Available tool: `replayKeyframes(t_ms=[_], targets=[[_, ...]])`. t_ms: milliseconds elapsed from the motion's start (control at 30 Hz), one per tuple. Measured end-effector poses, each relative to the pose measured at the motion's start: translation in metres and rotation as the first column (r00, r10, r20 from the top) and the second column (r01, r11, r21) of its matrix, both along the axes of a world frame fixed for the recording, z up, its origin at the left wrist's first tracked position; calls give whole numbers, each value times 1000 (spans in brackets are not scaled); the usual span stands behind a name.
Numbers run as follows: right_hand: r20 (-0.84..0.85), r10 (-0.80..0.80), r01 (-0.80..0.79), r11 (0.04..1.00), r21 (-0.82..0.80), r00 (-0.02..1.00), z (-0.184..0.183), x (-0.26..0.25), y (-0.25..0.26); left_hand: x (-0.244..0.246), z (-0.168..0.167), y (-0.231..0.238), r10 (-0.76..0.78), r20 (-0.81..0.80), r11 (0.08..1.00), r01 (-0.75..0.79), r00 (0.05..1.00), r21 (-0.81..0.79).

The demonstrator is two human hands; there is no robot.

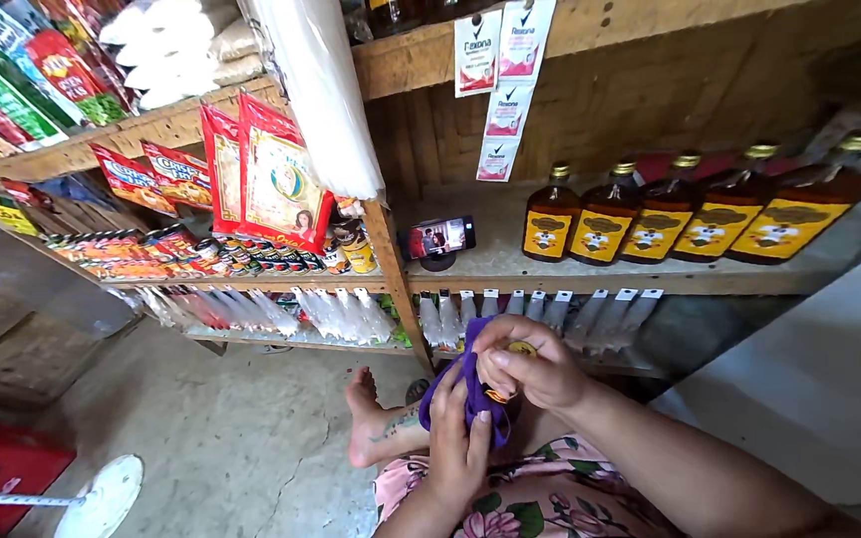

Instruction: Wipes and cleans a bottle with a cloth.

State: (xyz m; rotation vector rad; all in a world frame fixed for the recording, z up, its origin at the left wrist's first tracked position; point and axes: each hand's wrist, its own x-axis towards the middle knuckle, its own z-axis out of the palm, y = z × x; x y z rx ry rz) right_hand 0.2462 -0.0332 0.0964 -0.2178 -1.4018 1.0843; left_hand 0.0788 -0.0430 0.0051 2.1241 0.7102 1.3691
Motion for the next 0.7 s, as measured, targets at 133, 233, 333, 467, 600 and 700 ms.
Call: replayKeyframes(t_ms=[133,233,333,467,600,700], targets=[[11,-37,38,998,-44,999,-12,1,3,1,-7,2,27,-48,999,-28,998,-24],[30,-143,145,987,-73,989,-13,5,5,2,-7,8,14,-103,1000,-14,995,-1],[105,-299,313,937,-157,948,-12,12,6,2,-16,19,-27,-115,999,24,993,-24],[101,-349,363,902,-233,932,-14,27,9,1,-33,27,-71,-91,985,55,993,-161],[38,-348,347,909,-232,937,-22,34,10,-7,-48,35,-134,-162,914,59,978,-402],[4,-305,301,937,-178,952,-26,32,10,-18,-63,42,-131,-291,904,-6,948,-428]])
